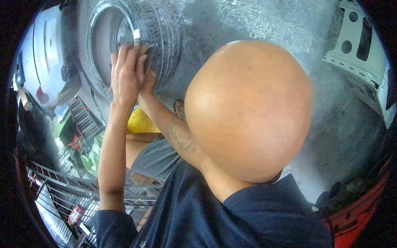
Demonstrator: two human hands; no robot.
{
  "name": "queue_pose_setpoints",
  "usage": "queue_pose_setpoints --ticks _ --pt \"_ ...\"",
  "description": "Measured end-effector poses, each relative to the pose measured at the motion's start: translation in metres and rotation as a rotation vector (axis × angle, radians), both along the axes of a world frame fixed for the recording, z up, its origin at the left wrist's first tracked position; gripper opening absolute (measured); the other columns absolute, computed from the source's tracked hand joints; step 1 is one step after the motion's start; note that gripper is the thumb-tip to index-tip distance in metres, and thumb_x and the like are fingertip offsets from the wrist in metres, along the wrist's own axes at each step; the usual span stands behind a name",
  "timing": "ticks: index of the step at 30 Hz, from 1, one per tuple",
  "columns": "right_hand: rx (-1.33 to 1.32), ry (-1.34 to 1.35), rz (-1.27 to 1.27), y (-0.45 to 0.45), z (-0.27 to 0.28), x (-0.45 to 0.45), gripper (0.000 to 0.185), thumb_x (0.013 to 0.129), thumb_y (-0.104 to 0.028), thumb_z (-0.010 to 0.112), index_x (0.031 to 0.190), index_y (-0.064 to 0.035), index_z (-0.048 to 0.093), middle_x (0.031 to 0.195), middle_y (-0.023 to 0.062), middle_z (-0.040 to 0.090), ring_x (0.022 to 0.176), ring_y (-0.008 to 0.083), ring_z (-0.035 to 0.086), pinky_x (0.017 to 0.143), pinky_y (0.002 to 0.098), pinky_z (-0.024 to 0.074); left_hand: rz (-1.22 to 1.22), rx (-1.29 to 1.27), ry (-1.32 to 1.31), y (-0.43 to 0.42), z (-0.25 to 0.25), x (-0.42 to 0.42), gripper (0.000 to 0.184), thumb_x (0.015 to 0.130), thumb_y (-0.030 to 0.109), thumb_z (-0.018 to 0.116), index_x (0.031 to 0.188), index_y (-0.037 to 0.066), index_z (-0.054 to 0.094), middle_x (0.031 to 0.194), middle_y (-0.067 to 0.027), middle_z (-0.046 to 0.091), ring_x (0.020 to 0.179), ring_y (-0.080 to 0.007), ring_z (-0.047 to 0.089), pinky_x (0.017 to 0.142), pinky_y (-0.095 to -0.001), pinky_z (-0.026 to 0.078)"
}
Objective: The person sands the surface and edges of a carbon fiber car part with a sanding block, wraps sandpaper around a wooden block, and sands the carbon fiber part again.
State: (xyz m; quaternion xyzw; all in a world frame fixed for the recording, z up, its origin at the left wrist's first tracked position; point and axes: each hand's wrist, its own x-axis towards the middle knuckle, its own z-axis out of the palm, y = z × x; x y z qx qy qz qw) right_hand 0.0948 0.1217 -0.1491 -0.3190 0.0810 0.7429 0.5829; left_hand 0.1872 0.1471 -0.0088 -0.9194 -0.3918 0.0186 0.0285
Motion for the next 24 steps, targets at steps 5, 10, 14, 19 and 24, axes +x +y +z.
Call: queue_pose_setpoints --ticks 5,10,14,19,24 --pt "-0.003 -0.137 0.041 -0.009 0.014 0.018 0.058 0.111 -0.048 0.052 0.153 -0.0080 0.048 0.151 0.0202 0.052 0.141 0.0316 0.051 0.122 0.0476 0.0423 0.031 -0.040 0.057 -0.019 0.015 -0.017 0.033 0.096 0.008 0.069 0.129 0.001 0.070 0.123 -0.0169 0.064 0.108 -0.0435 0.059 0.095 -0.0502 0.052" --pt "-0.006 -0.285 0.132 0.009 0.019 0.022 0.058 0.111 -0.047 0.052 0.153 -0.0081 0.048 0.152 0.0202 0.052 0.142 0.0312 0.050 0.122 0.0474 0.0417 0.046 -0.030 0.074 0.018 -0.023 0.025 0.034 0.098 0.013 0.069 0.131 0.003 0.071 0.127 -0.0154 0.065 0.111 -0.0428 0.059 0.097 -0.0504 0.052" --pt "-0.039 -0.399 0.143 -0.004 0.030 0.044 0.057 0.111 -0.047 0.052 0.153 -0.0082 0.047 0.152 0.0202 0.052 0.143 0.0309 0.049 0.122 0.0473 0.0412 0.037 -0.024 0.128 -0.009 -0.002 -0.007 0.038 0.097 0.016 0.071 0.133 0.005 0.072 0.127 -0.0138 0.067 0.106 -0.0389 0.060 0.095 -0.0494 0.052" --pt "-0.051 -0.522 0.242 0.006 0.039 0.045 0.057 0.111 -0.046 0.053 0.154 -0.0083 0.047 0.152 0.0202 0.051 0.144 0.0305 0.048 0.123 0.0471 0.0406 -0.056 -0.074 0.058 0.024 -0.023 0.026 0.033 0.100 0.018 0.066 0.130 0.005 0.071 0.118 -0.0141 0.065 0.100 -0.0419 0.057 0.091 -0.0491 0.051" --pt "-0.056 -0.629 0.264 -0.003 0.035 0.056 0.058 0.111 -0.046 0.053 0.154 -0.0083 0.046 0.153 0.0196 0.051 0.144 0.0300 0.048 0.123 0.0467 0.0408 -0.080 -0.059 0.092 -0.004 0.001 -0.005 0.034 0.100 0.013 0.064 0.132 0.003 0.070 0.121 -0.0143 0.065 0.101 -0.0424 0.057 0.090 -0.0506 0.051"
